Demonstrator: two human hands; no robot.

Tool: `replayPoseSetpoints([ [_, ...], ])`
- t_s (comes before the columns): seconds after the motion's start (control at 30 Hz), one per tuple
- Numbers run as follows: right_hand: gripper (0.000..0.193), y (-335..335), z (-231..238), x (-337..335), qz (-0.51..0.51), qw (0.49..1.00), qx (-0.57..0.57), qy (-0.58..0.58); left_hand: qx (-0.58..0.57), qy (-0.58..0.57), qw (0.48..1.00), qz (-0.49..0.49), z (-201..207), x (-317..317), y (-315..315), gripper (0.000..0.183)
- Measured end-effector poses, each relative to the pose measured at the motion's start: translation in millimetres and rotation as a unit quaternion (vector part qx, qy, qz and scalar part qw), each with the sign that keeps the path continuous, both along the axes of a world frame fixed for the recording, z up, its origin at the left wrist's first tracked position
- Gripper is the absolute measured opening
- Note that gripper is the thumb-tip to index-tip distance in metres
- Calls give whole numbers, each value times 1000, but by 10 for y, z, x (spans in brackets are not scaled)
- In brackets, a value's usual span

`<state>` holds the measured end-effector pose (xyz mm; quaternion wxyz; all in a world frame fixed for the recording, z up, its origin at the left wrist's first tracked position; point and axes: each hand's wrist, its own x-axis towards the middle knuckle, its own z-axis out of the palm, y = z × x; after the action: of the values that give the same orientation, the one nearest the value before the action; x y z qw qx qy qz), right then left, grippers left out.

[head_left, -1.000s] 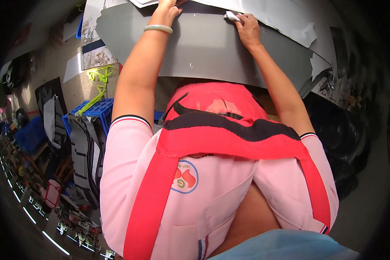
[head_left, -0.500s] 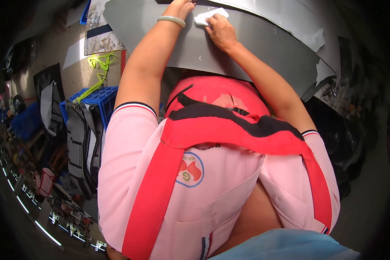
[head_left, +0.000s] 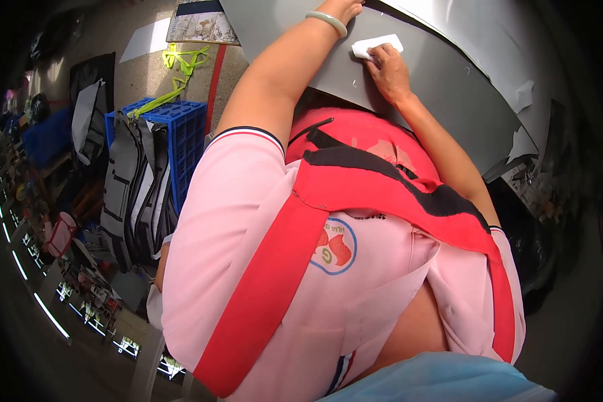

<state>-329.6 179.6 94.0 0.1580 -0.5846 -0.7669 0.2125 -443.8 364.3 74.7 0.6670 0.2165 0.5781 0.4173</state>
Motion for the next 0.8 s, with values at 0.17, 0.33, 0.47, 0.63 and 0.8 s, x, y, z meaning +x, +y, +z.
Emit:
replayPoseSetpoints([
  [0.17,21,141,-20,-297,105,994,32,19,8,2,999,-47,25,139,-191,17],
  [0.33,20,199,45,-115,64,998,-14,-25,24,-1,998,-56,-49,-36,-8,18],
  [0.47,21,141,25,164,-28,999,-36,15,33,-1,997,-74,-125,-24,-87,19],
  [0.63,21,117,33,-335,114,993,11,-6,37,-38,997,-52,-211,-202,-273,16],
  [0.8,20,200,36,347,-36,997,33,-64,18,-99,993,-54,-105,-283,-494,21],
])
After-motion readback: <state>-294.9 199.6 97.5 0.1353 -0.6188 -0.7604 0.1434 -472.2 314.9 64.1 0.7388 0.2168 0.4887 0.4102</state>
